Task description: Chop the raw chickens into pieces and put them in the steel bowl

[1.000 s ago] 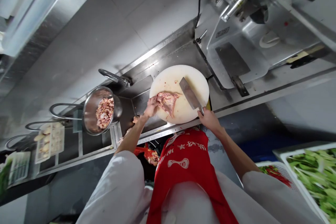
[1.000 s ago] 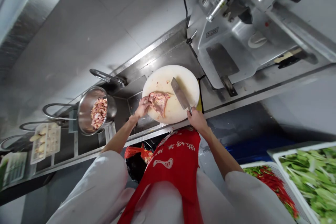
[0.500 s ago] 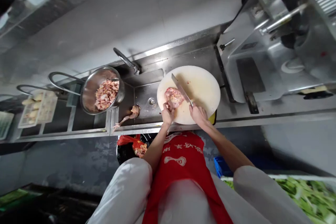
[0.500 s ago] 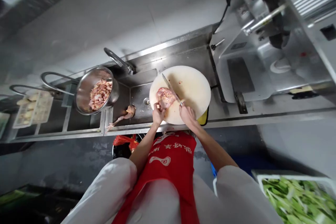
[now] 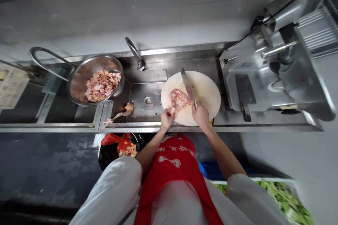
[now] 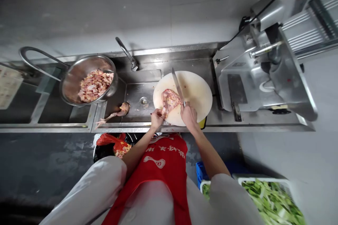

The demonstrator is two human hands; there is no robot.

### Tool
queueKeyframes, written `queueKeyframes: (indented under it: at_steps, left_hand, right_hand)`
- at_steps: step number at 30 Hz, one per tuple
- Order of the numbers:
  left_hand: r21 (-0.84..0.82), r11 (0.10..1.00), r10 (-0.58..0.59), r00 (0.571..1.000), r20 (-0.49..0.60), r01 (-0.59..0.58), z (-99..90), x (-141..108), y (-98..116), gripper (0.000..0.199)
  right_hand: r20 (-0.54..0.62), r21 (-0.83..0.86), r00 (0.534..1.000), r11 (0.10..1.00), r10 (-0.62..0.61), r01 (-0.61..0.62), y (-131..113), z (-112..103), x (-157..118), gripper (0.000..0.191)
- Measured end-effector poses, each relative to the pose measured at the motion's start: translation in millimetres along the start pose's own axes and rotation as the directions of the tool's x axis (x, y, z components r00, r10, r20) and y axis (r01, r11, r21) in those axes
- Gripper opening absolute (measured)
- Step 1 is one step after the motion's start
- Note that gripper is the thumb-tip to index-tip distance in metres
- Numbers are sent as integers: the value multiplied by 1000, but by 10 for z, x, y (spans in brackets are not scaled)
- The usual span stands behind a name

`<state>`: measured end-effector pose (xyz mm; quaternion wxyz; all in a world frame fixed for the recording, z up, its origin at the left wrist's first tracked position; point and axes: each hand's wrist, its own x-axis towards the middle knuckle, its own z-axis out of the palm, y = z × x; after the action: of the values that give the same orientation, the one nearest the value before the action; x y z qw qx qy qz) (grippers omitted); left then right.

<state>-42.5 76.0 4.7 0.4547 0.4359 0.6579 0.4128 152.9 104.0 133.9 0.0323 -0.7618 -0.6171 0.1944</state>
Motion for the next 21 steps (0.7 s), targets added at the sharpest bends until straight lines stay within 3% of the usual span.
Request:
queueKeyframes:
  at_steps: [3,5,7,9,11,13,17,21]
  left_hand:
    - [-53,999,-11,999,31,12,-6,6,2,22]
    - [-84,996,-11,999,41,15,0,3,11,20]
    - [-88,996,-14,999,37,17,4,7,23,19]
    - [-76,997,-22,999,41,25,-2,22,33,18]
    - [-49,999,-15,998,58,18,-21,43,33,17]
    - [-16,1000,4,998,66,-3,-47,67,14,17]
    - [-3,1000,29,998,64,-28,-77,97,-78,18]
    - [-48,999,20,996,90,-16,-62,94,-158,20]
  right_hand:
    - [-328,67,944,996,-29,54,-94,-368,23,45]
    - [-462,118,887,991,-6,69,-193,-399,14,48]
    - [-370,118,928,993,48,-4,-286,-201,-24,48]
    - [-98,44,988,992,120,-116,-316,124,-63,44]
    - [39,4,991,992,128,-128,-245,406,-45,38]
    - [103,-4,991,996,86,-86,-80,525,49,36]
    - [150,10,986,997,78,-80,245,369,255,38]
    - [-18,-93,993,989,113,-114,117,335,168,40]
